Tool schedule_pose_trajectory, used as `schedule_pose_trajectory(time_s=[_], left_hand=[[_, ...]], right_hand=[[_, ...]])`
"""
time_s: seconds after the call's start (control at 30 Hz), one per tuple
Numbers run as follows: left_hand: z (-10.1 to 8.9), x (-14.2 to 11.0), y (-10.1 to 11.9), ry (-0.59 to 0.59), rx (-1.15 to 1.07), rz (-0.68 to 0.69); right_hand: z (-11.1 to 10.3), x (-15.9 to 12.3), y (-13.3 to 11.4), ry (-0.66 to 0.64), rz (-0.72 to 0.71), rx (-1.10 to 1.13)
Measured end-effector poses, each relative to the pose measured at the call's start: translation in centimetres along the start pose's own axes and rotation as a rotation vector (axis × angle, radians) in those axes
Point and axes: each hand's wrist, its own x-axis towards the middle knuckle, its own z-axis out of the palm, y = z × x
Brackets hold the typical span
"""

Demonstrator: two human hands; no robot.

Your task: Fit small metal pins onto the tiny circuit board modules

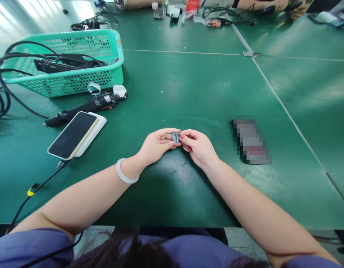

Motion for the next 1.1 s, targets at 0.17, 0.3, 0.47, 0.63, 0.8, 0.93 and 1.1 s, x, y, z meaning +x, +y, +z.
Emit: schedule_pose_trajectory(time_s=[0.17, 0.3, 0.47, 0.63, 0.8, 0.93, 1.1], left_hand=[[-0.2, 0.0, -0.1, 0.012, 0.024, 0.002], [-0.3, 0.0, -0.3, 0.017, 0.044, 0.013], [-0.2, 0.0, -0.1, 0.012, 0.033, 0.008], [-0.1, -0.1, 0.1, 0.011, 0.039, -0.004], [0.0, -0.4, 0.2, 0.007, 0.083, 0.005], [0.1, -0.6, 0.3, 0.034, 0.104, 0.006], [0.0, -0.5, 0.3, 0.093, 0.056, -0.005]], right_hand=[[0.5, -0.3, 0.1, 0.044, -0.009, 0.001], [0.8, -0.5, 0.2, 0.067, -0.016, -0.002], [0.8, -0.5, 0.3, 0.061, -0.03, -0.031], [0.2, -0.2, 0.6, 0.054, -0.1, -0.154], [-0.4, 0.0, 0.8, 0.033, -0.173, -0.349], [-0.2, -0.4, 0.7, 0.075, -0.304, -0.515], [0.6, -1.0, 0.8, 0.153, -0.478, -0.695]])
